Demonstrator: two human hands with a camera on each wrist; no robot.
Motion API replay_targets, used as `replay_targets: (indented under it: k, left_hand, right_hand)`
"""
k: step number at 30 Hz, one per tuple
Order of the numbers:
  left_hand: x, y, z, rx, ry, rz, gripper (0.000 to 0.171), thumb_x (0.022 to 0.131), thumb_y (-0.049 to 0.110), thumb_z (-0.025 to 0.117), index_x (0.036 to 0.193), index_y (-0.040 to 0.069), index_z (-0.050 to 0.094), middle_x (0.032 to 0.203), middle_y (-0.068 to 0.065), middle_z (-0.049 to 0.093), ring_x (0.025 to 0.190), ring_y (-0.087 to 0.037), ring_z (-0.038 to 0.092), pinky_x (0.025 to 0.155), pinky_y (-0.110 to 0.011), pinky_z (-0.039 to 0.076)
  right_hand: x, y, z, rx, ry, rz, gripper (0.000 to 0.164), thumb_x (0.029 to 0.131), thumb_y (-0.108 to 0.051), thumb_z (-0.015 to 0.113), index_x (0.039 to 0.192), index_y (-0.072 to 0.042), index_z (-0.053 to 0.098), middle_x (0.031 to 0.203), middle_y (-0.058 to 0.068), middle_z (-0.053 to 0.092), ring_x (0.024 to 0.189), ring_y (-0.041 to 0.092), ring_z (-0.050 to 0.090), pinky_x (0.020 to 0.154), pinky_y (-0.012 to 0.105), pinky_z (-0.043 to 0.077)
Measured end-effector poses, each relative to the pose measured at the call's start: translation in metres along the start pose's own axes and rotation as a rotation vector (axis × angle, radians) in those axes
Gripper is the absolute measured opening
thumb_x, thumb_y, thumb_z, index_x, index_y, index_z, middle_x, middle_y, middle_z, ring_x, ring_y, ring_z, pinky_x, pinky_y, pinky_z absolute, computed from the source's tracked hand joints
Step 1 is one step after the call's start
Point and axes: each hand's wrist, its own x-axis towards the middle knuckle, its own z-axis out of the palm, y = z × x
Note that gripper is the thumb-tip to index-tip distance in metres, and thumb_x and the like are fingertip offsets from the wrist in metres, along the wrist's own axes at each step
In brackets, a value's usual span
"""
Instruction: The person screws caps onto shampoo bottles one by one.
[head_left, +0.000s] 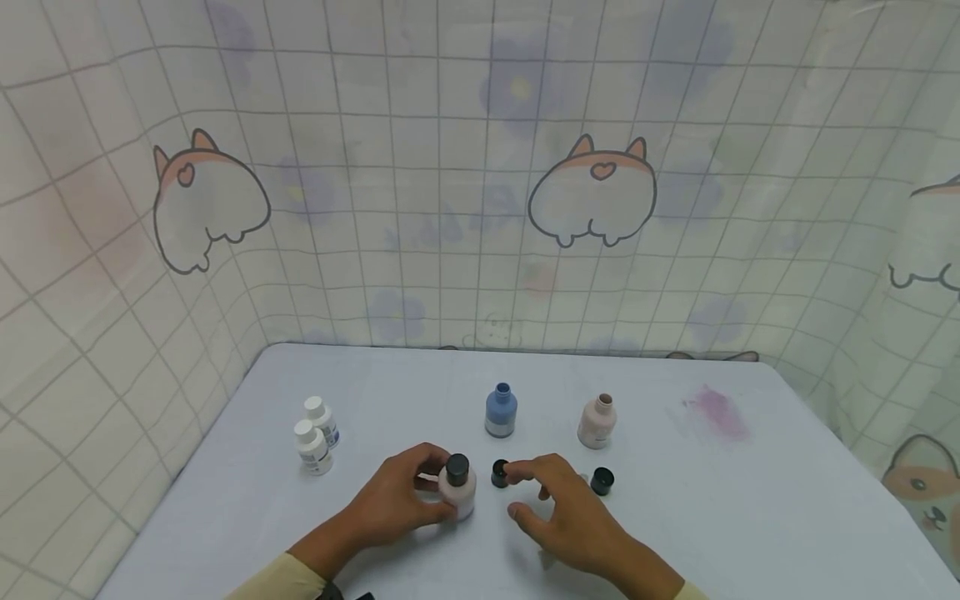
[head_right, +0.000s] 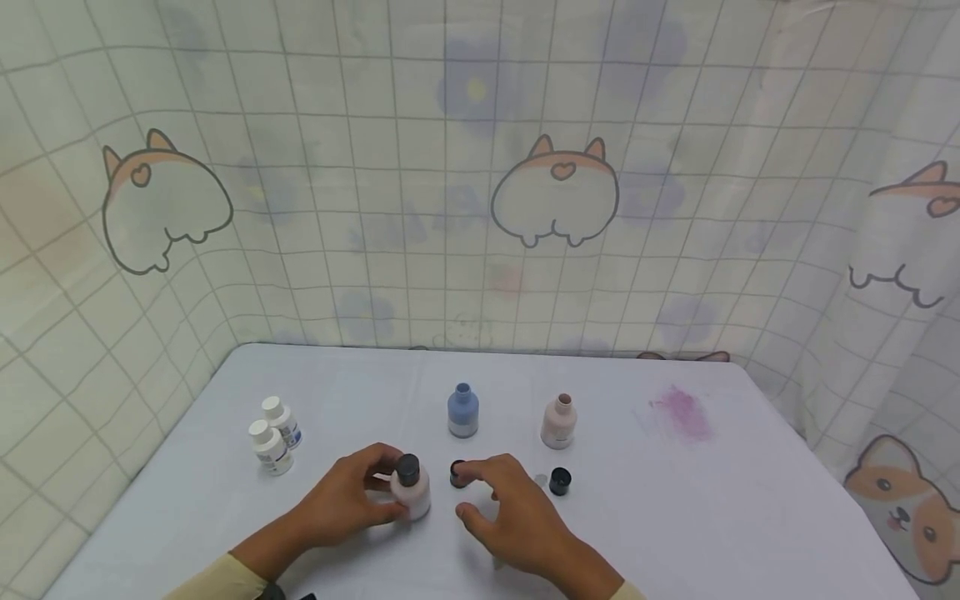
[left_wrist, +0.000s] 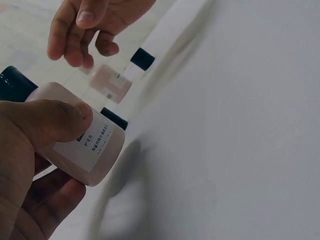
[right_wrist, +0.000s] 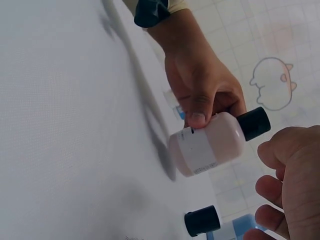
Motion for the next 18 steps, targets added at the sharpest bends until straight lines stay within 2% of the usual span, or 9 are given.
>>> replay_targets:
  k: [4,11,18]
  left_hand:
    - [0.001,-0.001,-0.004,0.005,0.033,0.006,0.061,0.067,0.037,0.084,0.118,0.023,0.052,0.112,0.008,0.057,0.1,-0.009,0.06,0.085,-0.021,0.049]
    - [0.003,-0.002,-0.01,0.02,0.087,-0.029,0.061,0.068,0.033,0.084,0.119,0.023,0.051,0.115,0.008,0.056,0.101,-0.01,0.06,0.085,-0.023,0.05]
    - [0.003,-0.005,-0.016,-0.001,0.127,-0.005,0.062,0.068,0.034,0.084,0.119,0.019,0.052,0.114,0.003,0.057,0.099,-0.012,0.06,0.084,-0.021,0.05]
  right_hand:
    - [0.0,0.002,0.0,0.003,-0.003,0.007,0.045,0.088,-0.048,0.06,0.127,-0.027,0.052,0.116,-0.019,0.05,0.101,0.011,0.052,0.078,0.032,0.052]
    - [0.0,0.004,-0.001,0.009,-0.016,0.026,0.044,0.088,-0.047,0.061,0.126,-0.028,0.051,0.115,-0.018,0.051,0.104,0.013,0.051,0.08,0.033,0.052]
    - [0.0,0.006,-0.001,0.004,-0.006,0.017,0.042,0.089,-0.044,0.062,0.126,-0.026,0.052,0.116,-0.018,0.051,0.103,0.012,0.051,0.079,0.031,0.052]
